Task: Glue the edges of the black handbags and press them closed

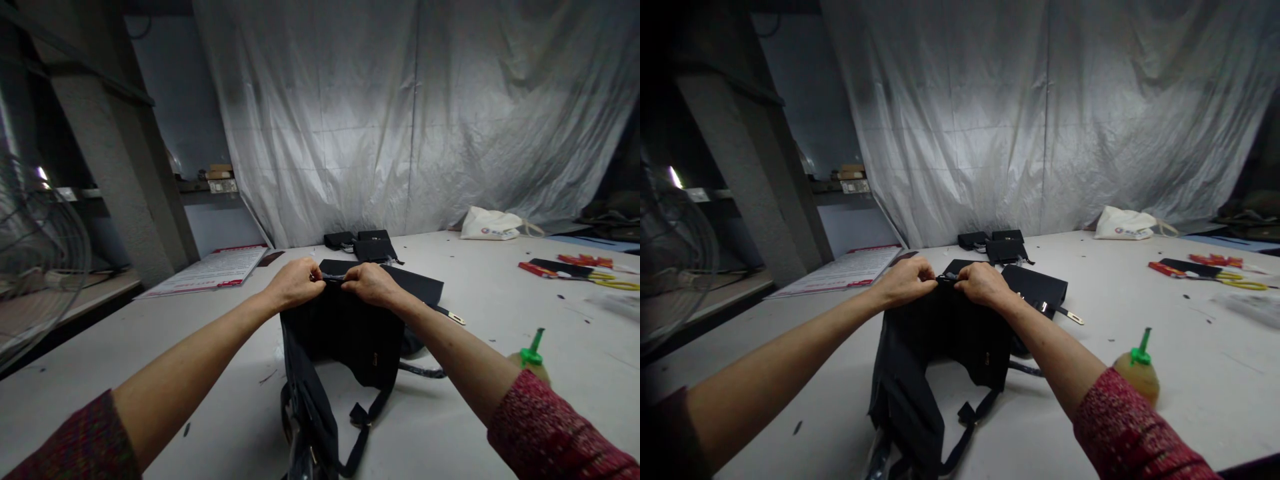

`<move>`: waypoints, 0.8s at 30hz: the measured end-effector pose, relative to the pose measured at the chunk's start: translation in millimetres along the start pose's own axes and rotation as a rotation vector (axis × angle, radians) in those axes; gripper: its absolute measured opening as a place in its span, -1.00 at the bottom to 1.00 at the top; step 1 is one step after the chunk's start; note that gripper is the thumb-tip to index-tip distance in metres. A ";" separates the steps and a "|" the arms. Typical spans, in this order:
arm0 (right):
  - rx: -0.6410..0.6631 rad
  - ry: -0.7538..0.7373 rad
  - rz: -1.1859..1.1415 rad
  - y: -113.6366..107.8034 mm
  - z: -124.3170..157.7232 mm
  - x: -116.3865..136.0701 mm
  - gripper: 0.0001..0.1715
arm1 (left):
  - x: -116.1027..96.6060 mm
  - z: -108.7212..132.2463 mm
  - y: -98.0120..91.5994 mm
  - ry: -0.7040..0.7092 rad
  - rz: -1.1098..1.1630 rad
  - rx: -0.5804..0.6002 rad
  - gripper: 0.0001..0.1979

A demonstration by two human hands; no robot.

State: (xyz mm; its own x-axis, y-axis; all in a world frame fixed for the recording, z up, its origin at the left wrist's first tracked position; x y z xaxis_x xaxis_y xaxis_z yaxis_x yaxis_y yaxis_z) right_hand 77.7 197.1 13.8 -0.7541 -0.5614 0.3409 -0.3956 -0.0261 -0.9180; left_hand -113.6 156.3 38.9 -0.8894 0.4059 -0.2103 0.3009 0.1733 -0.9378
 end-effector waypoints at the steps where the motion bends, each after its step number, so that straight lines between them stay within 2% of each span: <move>1: -0.002 0.003 0.001 -0.1 0.9 0.4 -0.77 | -0.1 0.4 0.7 -0.001 -0.033 -0.003 -0.82; 4: -0.004 0.007 0.003 -1.2 3.3 1.7 -0.76 | 0.4 0.7 2.0 -0.002 -0.092 0.021 -0.78; 9: 0.000 0.024 -0.001 -2.6 3.5 2.2 -0.75 | 1.1 0.9 0.0 -0.044 -0.056 0.060 -0.81; 24: 0.024 0.072 0.046 -1.3 -2.7 14.2 -0.80 | 2.9 -3.6 -0.4 -0.199 -0.157 0.059 -0.83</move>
State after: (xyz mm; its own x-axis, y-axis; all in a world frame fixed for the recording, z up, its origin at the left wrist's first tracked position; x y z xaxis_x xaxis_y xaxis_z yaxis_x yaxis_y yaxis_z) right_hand 66.1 191.4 20.4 -0.8070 -0.5019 0.3111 -0.3475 -0.0222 -0.9374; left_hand -115.1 160.7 39.6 -0.9757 0.1922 -0.1054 0.1381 0.1654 -0.9765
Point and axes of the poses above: each hand's wrist, its own z-axis away from the middle knuckle, its own y-axis out of the palm, x = y × z, the point moved 2 cm from there along -z, towards the middle knuckle, and after that the axes turned 11 degrees about x, right-handed, at the moved point
